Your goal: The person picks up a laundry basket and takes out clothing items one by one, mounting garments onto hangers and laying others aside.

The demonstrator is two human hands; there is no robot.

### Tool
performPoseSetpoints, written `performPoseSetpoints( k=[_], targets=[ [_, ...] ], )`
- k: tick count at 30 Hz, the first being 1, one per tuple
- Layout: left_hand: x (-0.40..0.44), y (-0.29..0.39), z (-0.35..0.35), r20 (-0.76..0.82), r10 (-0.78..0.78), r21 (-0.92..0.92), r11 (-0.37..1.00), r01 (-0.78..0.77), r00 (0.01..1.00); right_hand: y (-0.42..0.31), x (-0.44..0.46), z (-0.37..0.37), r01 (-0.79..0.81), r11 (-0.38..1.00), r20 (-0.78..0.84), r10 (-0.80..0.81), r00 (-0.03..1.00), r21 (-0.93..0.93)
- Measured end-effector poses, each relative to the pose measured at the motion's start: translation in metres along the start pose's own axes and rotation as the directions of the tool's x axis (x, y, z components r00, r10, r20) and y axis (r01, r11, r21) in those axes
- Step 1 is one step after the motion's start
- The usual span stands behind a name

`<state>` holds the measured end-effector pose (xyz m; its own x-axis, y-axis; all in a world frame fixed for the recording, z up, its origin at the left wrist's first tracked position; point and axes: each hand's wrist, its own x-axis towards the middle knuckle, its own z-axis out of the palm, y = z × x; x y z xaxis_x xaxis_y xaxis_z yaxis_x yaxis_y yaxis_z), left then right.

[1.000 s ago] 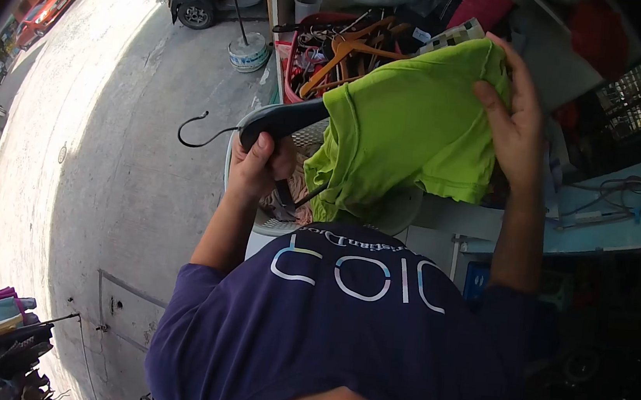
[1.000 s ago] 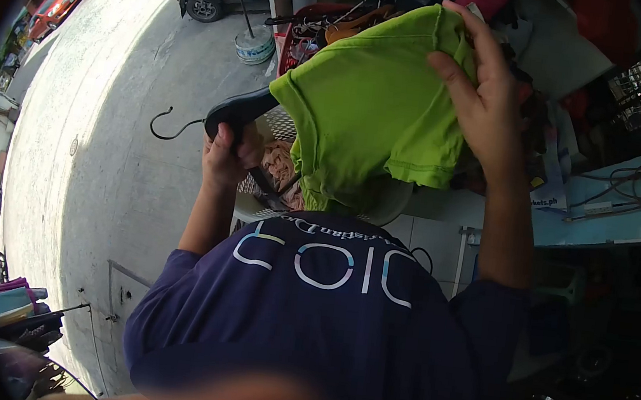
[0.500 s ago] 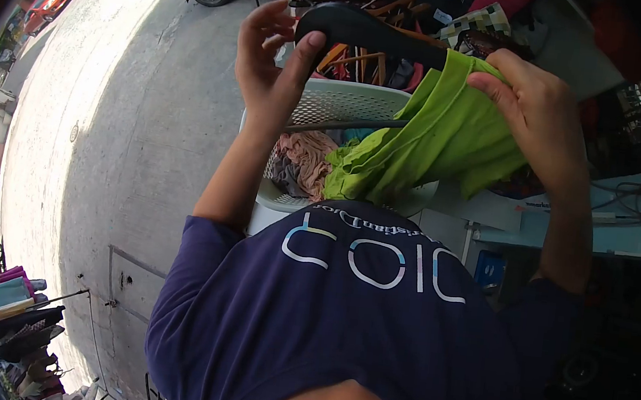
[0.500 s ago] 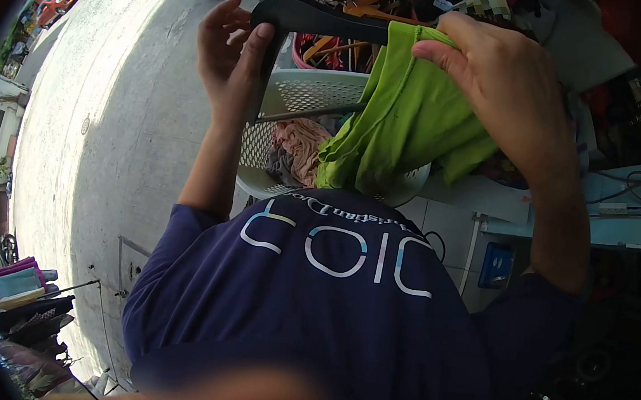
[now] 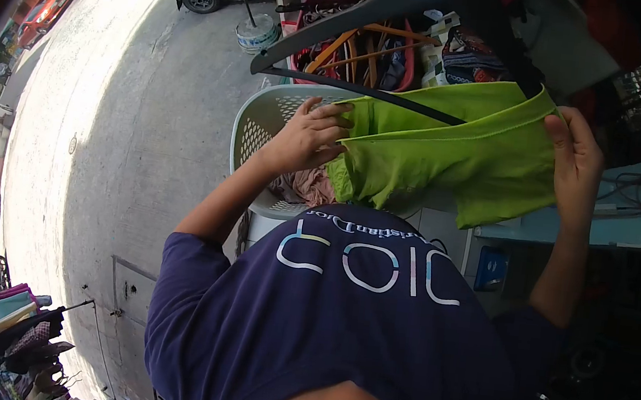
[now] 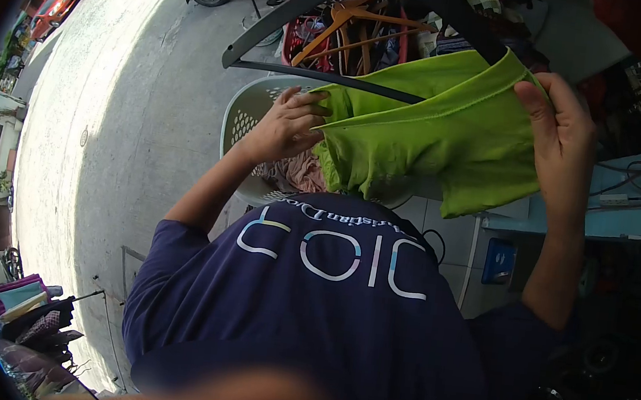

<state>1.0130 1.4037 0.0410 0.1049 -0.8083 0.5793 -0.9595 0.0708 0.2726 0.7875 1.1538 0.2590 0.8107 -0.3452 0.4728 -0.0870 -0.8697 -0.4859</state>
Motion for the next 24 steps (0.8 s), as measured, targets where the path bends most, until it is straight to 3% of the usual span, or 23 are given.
performPoseSetpoints(
  k=[2,5,9,12,16,20,23,24],
  targets=[
    [-0.012,-0.016,-0.020,0.076,-0.190,-0.055,0.979,0.195,0.979,0.014,-0.016,0.001,-0.013,1.000,0.021,0.013,1.000,0.008],
    [-0.018,-0.028,-0.044,0.046,-0.015,0.230,0.973,0.004,0.999,0.022,-0.038,0.002,-0.028,1.000,0.029,0.028,0.999,0.003],
    [-0.013,-0.028,-0.066,-0.080,0.036,0.316,0.949,-0.009,0.996,0.034,-0.051,-0.003,-0.009,1.000,-0.051,0.008,0.999,-0.012],
    [-0.010,-0.044,-0.080,0.007,0.043,0.361,0.931,-0.042,0.999,0.042,-0.052,-0.005,-0.051,0.998,-0.063,0.049,0.997,-0.025],
    [0.022,-0.045,-0.109,0.096,0.123,0.271,0.952,-0.145,0.988,0.052,-0.049,-0.003,-0.046,0.998,-0.117,0.040,0.992,-0.050],
    [0.063,-0.017,-0.148,-0.090,0.295,0.273,0.926,-0.261,0.951,0.051,-0.038,-0.003,0.008,1.000,-0.187,-0.011,0.982,-0.014],
    [0.091,0.021,-0.162,-0.279,0.421,0.170,0.906,-0.387,0.863,0.045,-0.034,-0.002,0.058,0.998,-0.240,-0.047,0.970,0.038],
    [0.098,0.026,-0.157,-0.329,0.310,0.150,0.950,-0.275,0.892,0.045,-0.034,-0.004,0.060,0.996,-0.248,-0.042,0.968,0.064]
  ],
)
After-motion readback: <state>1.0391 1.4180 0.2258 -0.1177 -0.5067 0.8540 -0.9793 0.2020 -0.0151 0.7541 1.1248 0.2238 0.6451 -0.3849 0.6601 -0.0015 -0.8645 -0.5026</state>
